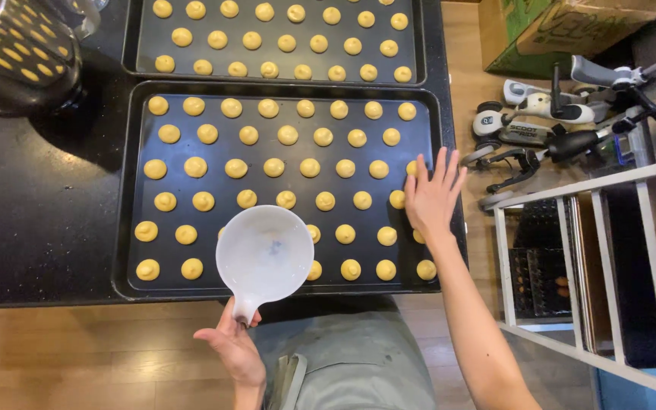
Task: Smoothing the tops of piped cream puff batter on baking trays using wet fingers.
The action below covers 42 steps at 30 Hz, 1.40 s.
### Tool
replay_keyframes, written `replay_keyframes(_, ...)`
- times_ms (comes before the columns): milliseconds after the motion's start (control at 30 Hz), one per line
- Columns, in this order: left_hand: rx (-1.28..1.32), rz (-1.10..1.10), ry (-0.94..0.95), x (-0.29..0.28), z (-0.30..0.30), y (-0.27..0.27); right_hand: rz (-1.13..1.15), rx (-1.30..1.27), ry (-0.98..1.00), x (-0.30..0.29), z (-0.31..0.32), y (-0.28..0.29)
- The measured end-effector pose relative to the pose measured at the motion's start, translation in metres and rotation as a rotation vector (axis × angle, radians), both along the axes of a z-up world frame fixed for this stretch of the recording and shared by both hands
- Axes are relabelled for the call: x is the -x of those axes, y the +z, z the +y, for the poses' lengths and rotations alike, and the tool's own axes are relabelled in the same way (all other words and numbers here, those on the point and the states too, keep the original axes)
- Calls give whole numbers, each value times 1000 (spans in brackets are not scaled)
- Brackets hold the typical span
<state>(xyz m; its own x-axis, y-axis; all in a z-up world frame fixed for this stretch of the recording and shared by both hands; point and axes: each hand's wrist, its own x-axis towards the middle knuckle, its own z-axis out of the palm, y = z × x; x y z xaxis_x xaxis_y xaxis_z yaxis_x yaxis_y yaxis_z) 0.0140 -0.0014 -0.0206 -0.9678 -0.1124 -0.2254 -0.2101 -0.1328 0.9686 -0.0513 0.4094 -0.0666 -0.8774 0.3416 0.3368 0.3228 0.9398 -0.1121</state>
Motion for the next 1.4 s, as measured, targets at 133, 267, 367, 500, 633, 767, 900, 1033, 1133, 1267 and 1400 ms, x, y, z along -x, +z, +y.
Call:
replay_keyframes(133,5,-15,6,2,0,4,0,31,-31,1,9,-3)
replay_keyframes(267,10,-3,10,4,-2,0,16,76,-52,-3,8,-1)
replay_keyframes(367,4,-4,11,9,3,6,13,96,-70,-5,7,0)
replay_keyframes(500,20,-17,-2,12,6,12,53,144,-105,-15,-2,20)
replay_keyframes(633,5,3,-57,16,6,8,440,595,-23,-25,-57,84)
replay_keyframes(767,44,25,-175,23,15,15,435,845,399,-45,-140,159)
replay_keyframes(900,84,62,-249,26,27,24,86,349,605,-50,-174,150)
replay_keyframes(1033,83,77,-299,28,31,31,-9,240,566,-52,-171,165)
replay_keyframes(1133,-7,26,-289,28,28,22,256,392,373,-64,-144,152)
replay_keyframes(1267,-96,-21,-195,30,15,7,62,283,-71,-58,-83,79)
replay_keyframes(1400,-84,-15,-143,35,0,-1,-52,197,-85,-57,-71,33)
